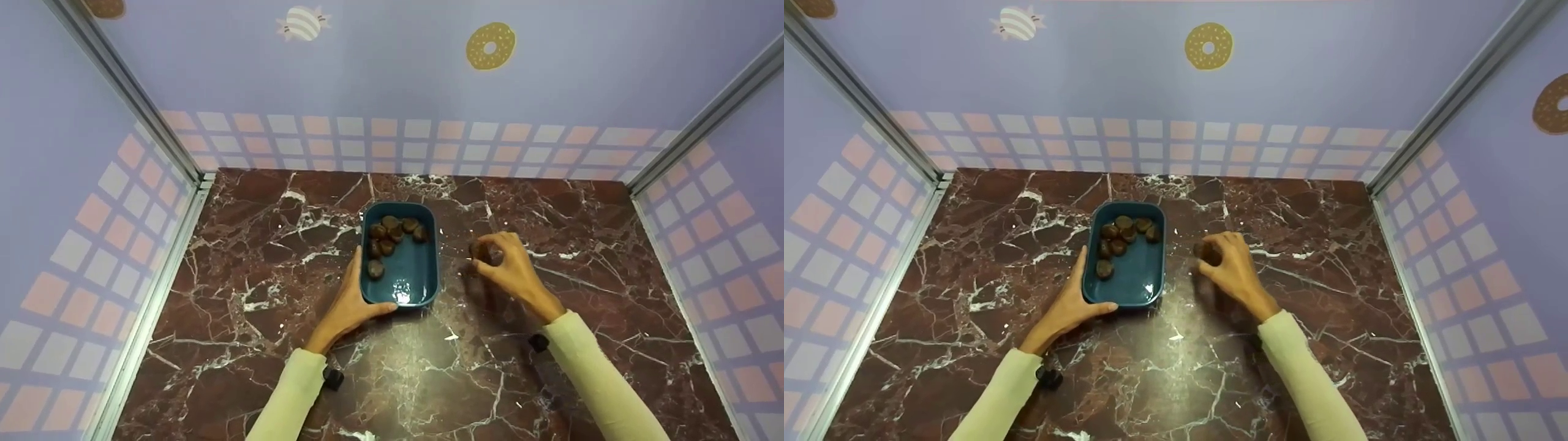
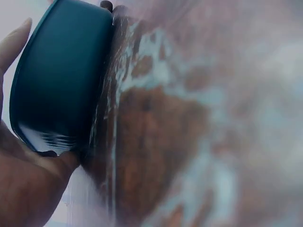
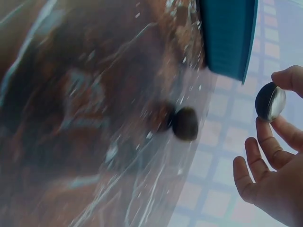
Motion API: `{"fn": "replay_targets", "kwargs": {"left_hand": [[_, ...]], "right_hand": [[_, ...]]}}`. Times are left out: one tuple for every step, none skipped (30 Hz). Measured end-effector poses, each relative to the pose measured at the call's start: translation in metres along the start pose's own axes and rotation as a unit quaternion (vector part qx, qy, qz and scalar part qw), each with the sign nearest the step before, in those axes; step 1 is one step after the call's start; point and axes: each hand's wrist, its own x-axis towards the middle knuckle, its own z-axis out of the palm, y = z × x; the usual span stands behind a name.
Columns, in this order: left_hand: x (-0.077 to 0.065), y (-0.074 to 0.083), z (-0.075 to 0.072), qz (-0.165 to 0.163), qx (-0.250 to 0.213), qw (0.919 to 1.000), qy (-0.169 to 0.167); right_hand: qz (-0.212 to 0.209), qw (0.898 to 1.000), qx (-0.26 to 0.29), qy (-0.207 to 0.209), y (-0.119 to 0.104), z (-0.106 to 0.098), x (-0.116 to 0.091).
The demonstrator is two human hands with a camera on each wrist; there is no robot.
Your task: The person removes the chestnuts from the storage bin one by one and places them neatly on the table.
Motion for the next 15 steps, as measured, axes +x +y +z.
{"fn": "replay_targets", "kwargs": {"left_hand": [[0.001, 0.0, -0.001, 0.002, 0.005, 1.0, -0.004], [0.002, 0.0, -0.001, 0.002, 0.01, 0.9999, -0.007], [0.003, 0.0, -0.002, 0.002, 0.015, 0.9998, -0.01], [0.003, 0.0, -0.002, 0.001, 0.018, 0.9998, -0.012], [0.004, -0.001, -0.003, 0.0, 0.02, 0.9997, -0.014], [0.004, -0.001, -0.003, -0.001, 0.021, 0.9997, -0.015], [0.004, -0.001, -0.003, 0.001, 0.021, 0.9997, -0.015], [0.004, -0.001, -0.003, -0.002, 0.02, 0.9997, -0.015], [0.004, -0.001, -0.003, -0.005, 0.018, 0.9997, -0.016], [0.004, 0.0, -0.003, -0.006, 0.017, 0.9997, -0.016], [0.004, 0.0, -0.002, -0.008, 0.015, 0.9997, -0.015], [0.005, 0.0, -0.002, -0.011, 0.014, 0.9997, -0.015], [0.005, 0.0, -0.001, -0.013, 0.012, 0.9997, -0.014], [0.005, 0.001, 0.0, -0.017, 0.011, 0.9997, -0.014], [0.005, 0.0, 0.001, -0.018, 0.011, 0.9997, -0.013]], "right_hand": [[0.003, 1.0, 0.001, 0.003, 0.003, -0.002, -0.002], [0.006, 1.0, 0.001, 0.005, 0.005, -0.004, -0.003], [0.009, 1.0, 0.002, 0.005, 0.008, -0.006, -0.005], [0.012, 1.0, 0.003, 0.005, 0.011, -0.008, -0.006], [0.015, 1.0, 0.004, 0.003, 0.014, -0.009, -0.008], [0.02, 1.0, 0.007, 0.002, 0.017, -0.011, -0.009], [0.026, 1.0, 0.01, 0.0, 0.019, -0.013, -0.01], [0.035, 0.999, 0.01, -0.002, 0.022, -0.015, -0.011], [0.043, 0.999, 0.01, -0.005, 0.024, -0.016, -0.012], [0.051, 0.999, 0.011, -0.007, 0.026, -0.018, -0.014], [0.059, 0.998, 0.01, -0.008, 0.028, -0.019, -0.015], [0.067, 0.998, 0.01, -0.01, 0.03, -0.021, -0.016], [0.073, 0.997, 0.008, -0.011, 0.032, -0.022, -0.017], [0.076, 0.997, 0.005, -0.013, 0.034, -0.023, -0.018], [0.077, 0.997, 0.003, -0.013, 0.037, -0.023, -0.018]]}}
